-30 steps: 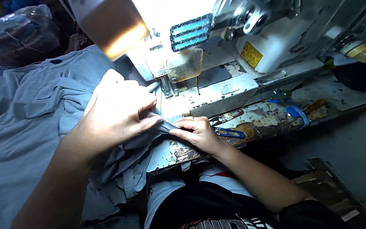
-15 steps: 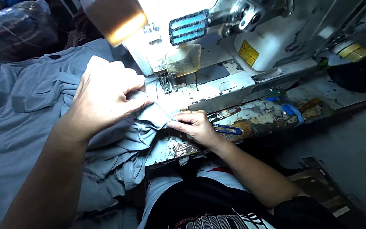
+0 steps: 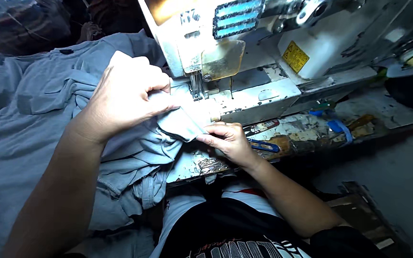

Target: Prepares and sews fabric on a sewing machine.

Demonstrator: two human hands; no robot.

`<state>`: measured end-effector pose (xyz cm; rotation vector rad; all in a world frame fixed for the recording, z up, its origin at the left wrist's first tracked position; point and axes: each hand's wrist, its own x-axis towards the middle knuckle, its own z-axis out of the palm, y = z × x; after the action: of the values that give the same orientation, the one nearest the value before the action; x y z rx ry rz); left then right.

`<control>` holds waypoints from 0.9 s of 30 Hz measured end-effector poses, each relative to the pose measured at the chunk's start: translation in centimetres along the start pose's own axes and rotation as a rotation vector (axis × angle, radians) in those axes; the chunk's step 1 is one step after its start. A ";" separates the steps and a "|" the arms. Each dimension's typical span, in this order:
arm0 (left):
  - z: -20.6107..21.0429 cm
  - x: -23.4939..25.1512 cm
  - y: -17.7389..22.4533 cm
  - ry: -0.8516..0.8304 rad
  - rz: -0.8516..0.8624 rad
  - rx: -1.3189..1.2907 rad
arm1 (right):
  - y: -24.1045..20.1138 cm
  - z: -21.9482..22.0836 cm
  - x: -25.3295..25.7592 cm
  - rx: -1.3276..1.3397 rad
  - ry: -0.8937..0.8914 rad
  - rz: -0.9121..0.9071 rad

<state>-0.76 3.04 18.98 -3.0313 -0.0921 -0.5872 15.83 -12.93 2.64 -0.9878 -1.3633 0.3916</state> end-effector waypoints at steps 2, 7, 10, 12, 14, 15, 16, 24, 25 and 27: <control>-0.3 0.0 0.3 0.012 0.004 -0.013 | 0.1 0.0 0.4 -0.031 0.008 -0.032; -1.2 0.4 6.4 -0.069 -0.252 0.008 | 0.0 -0.1 0.1 -0.079 0.013 -0.043; 3.6 -3.6 5.5 0.105 0.002 0.018 | -1.1 -0.1 -1.6 -0.119 0.006 -0.002; 6.7 -5.7 5.4 0.119 0.006 0.032 | -1.6 0.4 -3.0 -0.120 0.015 0.011; 8.0 -6.5 5.7 0.169 -0.040 0.021 | -1.9 0.7 -4.0 -0.142 0.029 0.004; 8.0 -6.4 5.9 0.183 -0.061 0.024 | -2.0 0.8 -4.2 -0.162 0.042 -0.007; 7.9 -6.3 6.0 0.188 -0.073 0.032 | -2.1 0.8 -4.2 -0.183 0.054 -0.021; 7.0 -3.1 3.7 0.142 -0.093 0.060 | -1.4 1.4 -1.2 -0.218 0.173 -0.014; 7.3 -2.8 3.4 0.156 -0.116 0.043 | -1.2 1.5 -0.7 -0.219 0.184 -0.031; 8.0 -2.9 4.1 0.215 -0.178 0.016 | -1.3 1.2 0.0 -0.233 0.188 -0.096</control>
<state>-0.17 -0.66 10.28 -2.9414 -0.3574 -0.9167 14.30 -13.28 3.51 -1.1152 -1.2985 0.0656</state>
